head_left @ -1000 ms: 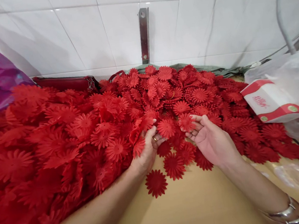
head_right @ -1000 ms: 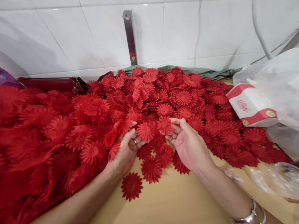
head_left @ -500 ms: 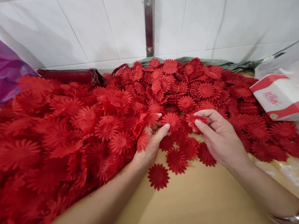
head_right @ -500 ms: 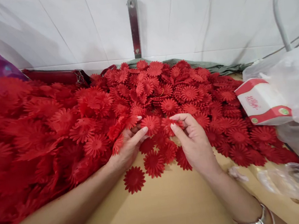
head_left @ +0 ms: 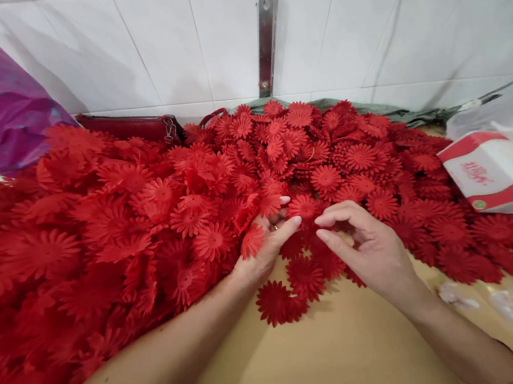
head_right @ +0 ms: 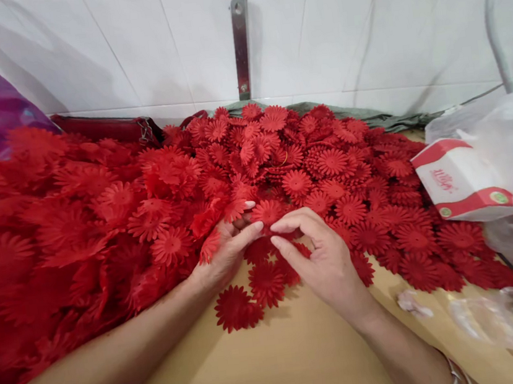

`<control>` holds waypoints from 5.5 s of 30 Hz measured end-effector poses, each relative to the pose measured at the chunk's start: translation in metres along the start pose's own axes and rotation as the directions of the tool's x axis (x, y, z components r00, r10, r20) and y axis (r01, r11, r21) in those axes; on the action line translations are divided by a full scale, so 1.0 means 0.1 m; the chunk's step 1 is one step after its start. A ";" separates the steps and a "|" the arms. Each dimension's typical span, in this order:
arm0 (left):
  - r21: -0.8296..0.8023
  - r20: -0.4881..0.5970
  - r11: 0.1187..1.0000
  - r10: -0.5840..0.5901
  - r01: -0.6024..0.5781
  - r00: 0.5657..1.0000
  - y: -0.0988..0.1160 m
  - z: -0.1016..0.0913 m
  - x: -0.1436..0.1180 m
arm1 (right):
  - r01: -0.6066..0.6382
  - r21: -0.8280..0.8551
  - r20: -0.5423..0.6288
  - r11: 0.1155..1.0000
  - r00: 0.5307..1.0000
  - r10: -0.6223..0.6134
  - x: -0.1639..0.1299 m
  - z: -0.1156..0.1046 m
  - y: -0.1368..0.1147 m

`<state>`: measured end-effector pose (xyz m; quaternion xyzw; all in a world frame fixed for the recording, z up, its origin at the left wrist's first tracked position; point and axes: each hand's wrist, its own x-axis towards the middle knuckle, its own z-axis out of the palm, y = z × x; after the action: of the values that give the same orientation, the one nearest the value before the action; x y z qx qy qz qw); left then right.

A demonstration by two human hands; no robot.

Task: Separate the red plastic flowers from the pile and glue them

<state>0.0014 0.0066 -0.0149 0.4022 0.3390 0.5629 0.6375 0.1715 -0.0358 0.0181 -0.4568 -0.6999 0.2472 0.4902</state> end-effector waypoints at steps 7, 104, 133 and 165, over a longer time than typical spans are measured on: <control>0.103 0.177 0.994 -0.064 0.047 0.982 0.08 0.04 -0.04 | -0.043 -0.118 -0.100 0.992 0.995 0.032 0.02 -0.01 0.09; 0.325 0.121 0.940 0.065 -0.102 0.991 0.03 0.04 0.02 | -0.062 -0.142 -0.112 0.988 0.993 0.047 0.01 0.03 0.17; 0.241 -0.016 0.964 0.123 -0.115 0.992 -0.04 -0.02 0.03 | -0.361 0.520 -0.113 0.774 0.869 0.481 0.11 0.00 0.18; 0.093 -0.086 0.995 0.032 -0.024 0.996 -0.02 -0.03 0.03 | -0.384 0.496 0.040 0.778 0.906 0.422 0.06 0.01 0.13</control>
<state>-0.0002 0.0100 -0.0179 0.4109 0.3865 0.5727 0.5948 0.1757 -0.0248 0.0099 -0.4643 -0.4806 0.4995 0.5512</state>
